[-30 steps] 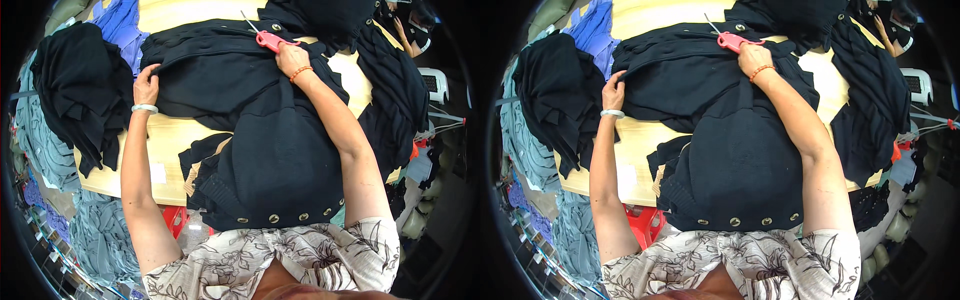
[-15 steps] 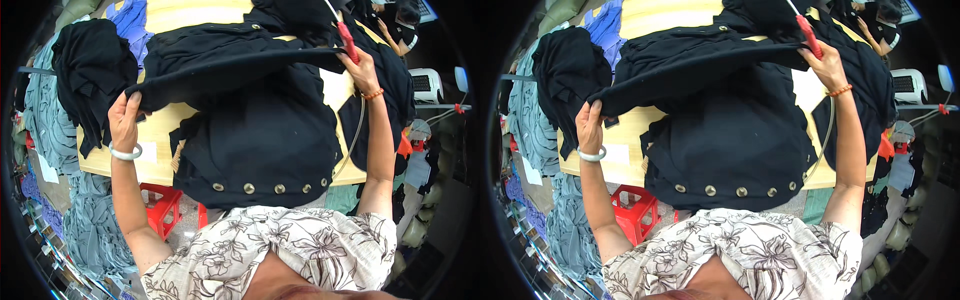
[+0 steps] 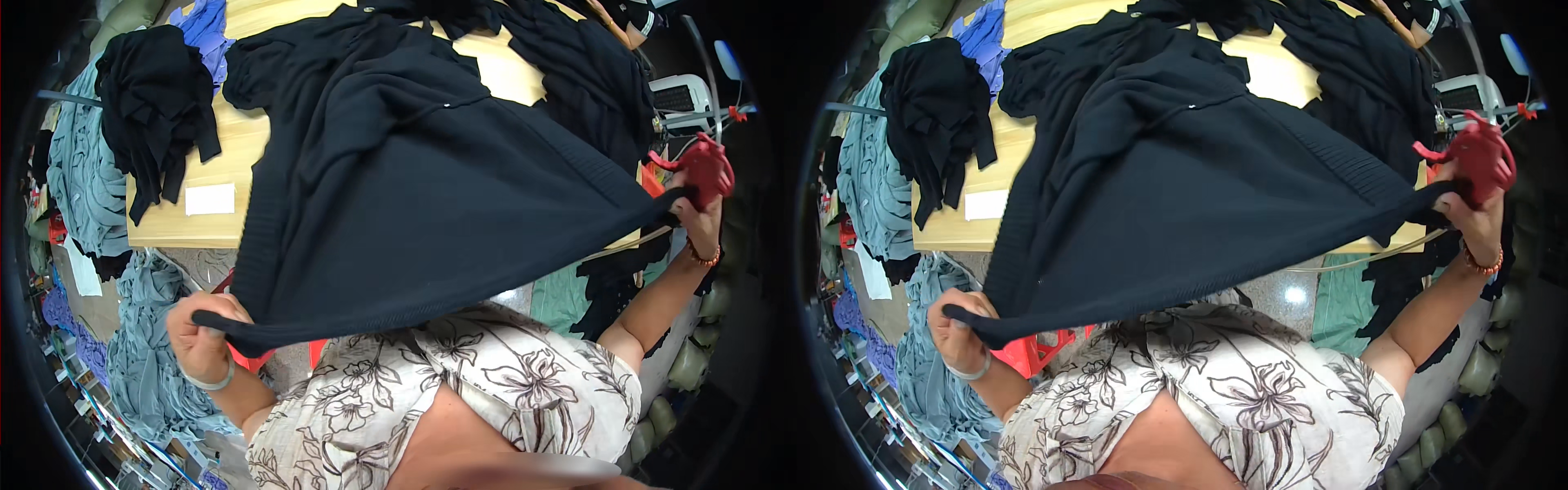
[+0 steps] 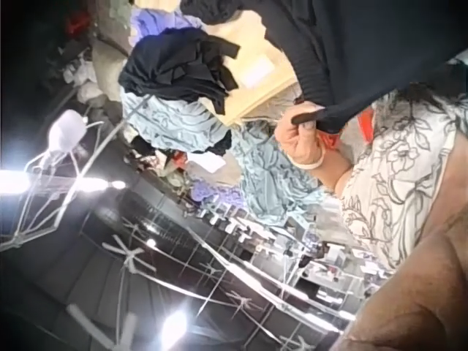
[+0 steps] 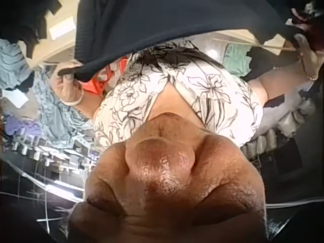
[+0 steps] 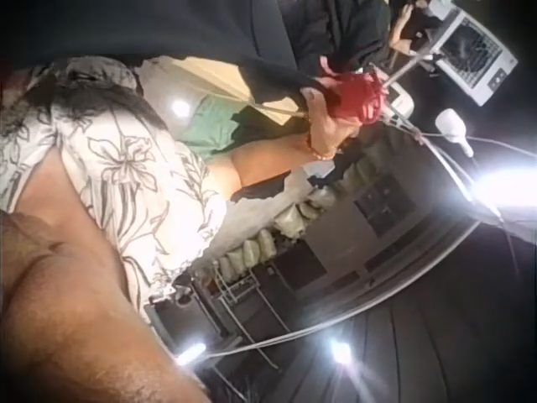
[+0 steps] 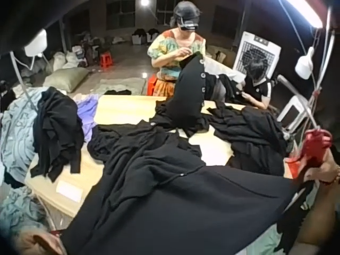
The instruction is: Trim loose threads from sweaters using scissors at a workbench.
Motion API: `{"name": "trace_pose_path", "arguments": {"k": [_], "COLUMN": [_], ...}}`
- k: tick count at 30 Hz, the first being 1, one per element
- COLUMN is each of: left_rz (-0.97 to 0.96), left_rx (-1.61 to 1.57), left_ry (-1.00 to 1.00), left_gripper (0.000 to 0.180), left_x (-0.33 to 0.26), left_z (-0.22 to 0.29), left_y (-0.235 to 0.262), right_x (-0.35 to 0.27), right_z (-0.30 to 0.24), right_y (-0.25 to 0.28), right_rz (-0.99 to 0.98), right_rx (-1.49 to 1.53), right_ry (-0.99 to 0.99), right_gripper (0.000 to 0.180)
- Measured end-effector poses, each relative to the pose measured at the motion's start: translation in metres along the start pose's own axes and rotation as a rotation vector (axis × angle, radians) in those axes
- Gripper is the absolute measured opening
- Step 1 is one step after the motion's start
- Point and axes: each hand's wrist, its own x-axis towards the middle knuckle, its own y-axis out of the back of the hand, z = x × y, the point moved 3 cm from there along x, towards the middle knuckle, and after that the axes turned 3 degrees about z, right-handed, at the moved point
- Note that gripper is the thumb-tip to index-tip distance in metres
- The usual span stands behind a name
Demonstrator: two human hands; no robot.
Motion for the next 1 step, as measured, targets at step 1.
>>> {"name": "trace_pose_path", "arguments": {"k": [1], "left_rz": [-0.009], "left_rx": [0.068], "left_ry": [0.038], "left_gripper": [0.036], "left_x": [-0.0094], "left_z": [-0.0106], "left_y": [0.0026], "right_x": [0.0078], "right_z": [-0.0112], "right_y": [-0.0098], "right_rz": [-0.087], "right_rx": [-0.164], "right_ry": [0.032], "right_gripper": [0.068]}}
